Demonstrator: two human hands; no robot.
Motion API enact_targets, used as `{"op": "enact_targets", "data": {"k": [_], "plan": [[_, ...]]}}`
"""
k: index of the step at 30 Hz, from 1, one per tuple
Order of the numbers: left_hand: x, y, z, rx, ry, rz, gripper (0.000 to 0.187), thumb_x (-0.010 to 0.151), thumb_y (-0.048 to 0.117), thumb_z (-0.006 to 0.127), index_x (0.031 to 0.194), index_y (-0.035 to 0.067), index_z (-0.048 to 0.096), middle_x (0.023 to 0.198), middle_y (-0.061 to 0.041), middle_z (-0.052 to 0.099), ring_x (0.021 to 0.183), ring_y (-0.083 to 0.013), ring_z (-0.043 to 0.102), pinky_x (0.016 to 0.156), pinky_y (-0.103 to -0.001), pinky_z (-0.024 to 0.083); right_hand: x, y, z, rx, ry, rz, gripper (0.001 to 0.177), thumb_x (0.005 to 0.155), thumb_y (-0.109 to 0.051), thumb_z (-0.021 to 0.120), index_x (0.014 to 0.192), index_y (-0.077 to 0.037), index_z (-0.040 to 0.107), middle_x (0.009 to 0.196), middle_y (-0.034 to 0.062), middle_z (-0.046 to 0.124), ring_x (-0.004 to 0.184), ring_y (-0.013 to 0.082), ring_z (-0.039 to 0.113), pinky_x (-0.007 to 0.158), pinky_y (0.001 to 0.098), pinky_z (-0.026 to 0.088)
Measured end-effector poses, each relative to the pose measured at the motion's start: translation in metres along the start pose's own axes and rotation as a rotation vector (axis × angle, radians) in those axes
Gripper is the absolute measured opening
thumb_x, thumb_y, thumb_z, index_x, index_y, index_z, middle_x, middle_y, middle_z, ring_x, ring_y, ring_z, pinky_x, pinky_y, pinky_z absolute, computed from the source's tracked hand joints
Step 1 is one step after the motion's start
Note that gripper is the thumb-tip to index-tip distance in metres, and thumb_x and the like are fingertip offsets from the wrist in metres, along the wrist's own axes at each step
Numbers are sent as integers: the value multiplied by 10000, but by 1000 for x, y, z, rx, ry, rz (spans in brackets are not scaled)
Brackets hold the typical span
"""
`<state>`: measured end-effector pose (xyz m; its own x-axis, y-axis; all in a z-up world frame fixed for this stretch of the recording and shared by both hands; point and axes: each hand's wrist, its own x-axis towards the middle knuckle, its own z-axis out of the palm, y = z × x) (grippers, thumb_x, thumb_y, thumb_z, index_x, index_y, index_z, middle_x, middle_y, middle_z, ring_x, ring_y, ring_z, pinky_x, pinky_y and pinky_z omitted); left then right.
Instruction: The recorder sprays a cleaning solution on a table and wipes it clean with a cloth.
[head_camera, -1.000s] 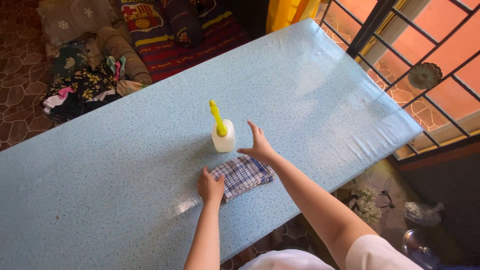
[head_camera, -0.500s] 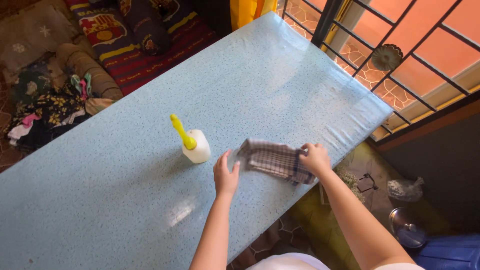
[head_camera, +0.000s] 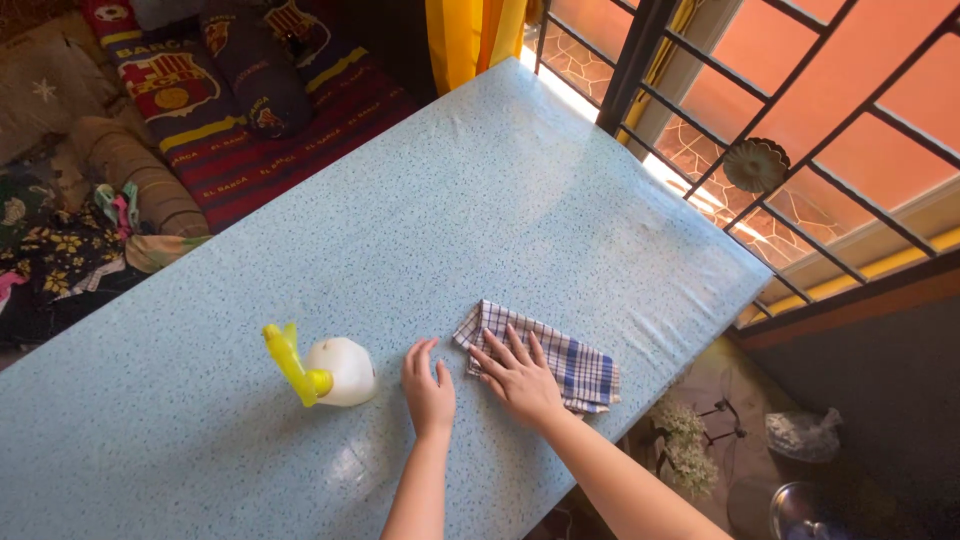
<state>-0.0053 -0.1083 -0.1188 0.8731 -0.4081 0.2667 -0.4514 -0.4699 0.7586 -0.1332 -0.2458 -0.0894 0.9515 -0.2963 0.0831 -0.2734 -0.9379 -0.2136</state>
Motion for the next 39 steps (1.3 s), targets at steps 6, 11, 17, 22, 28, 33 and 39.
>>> {"op": "enact_targets", "data": {"k": [6,11,17,22,28,33,39], "plan": [[37,-10,34,126,180,64,406,909,7,561,1311,49,588,1448,-188,531,1415,-418,437,1163,-497,369,74,87,14,-42,42,101,540,1051,-450,360,1586,-386,323,1662,-18,288,1536,298,149,1207,546,51],[40,-7,39,242,177,-11,406,936,20,525,1341,16,552,1479,-188,497,1445,-406,419,1191,-491,373,125,121,-19,-36,-95,189,558,1034,-539,352,1582,-438,329,1684,-37,294,1556,283,209,1239,510,99],[43,-1,37,253,157,-37,431,946,27,506,1375,-11,509,1495,-214,467,1442,-413,413,1196,-490,369,131,133,-24,-103,-159,183,628,960,-688,382,1555,-493,334,1688,-8,258,1557,342,159,1218,558,64],[42,3,35,248,138,-33,445,945,29,503,1389,-7,493,1496,-225,463,1444,-416,411,1201,-492,363,116,86,13,-97,-9,174,668,986,-665,368,1592,-391,307,1687,56,200,1548,389,73,1202,604,-8],[40,-1,37,206,135,-45,450,947,33,507,1396,4,493,1511,-213,460,1457,-414,402,1200,-497,356,75,19,5,0,-62,-27,606,1024,-478,371,1612,-352,294,1709,8,208,1579,335,73,1237,578,-25],[42,5,30,241,105,-46,442,953,54,496,1394,34,487,1522,-167,454,1467,-381,393,1204,-474,364,51,68,5,-104,-128,52,582,1050,-487,315,1608,-338,240,1698,-11,140,1558,286,31,1220,536,-57],[44,11,26,319,72,-45,421,980,81,486,1398,37,475,1521,-158,436,1468,-368,391,1197,-448,380,41,135,0,-117,-15,516,642,995,-461,348,1619,-375,226,1718,-17,116,1578,268,21,1245,507,-44]]}}
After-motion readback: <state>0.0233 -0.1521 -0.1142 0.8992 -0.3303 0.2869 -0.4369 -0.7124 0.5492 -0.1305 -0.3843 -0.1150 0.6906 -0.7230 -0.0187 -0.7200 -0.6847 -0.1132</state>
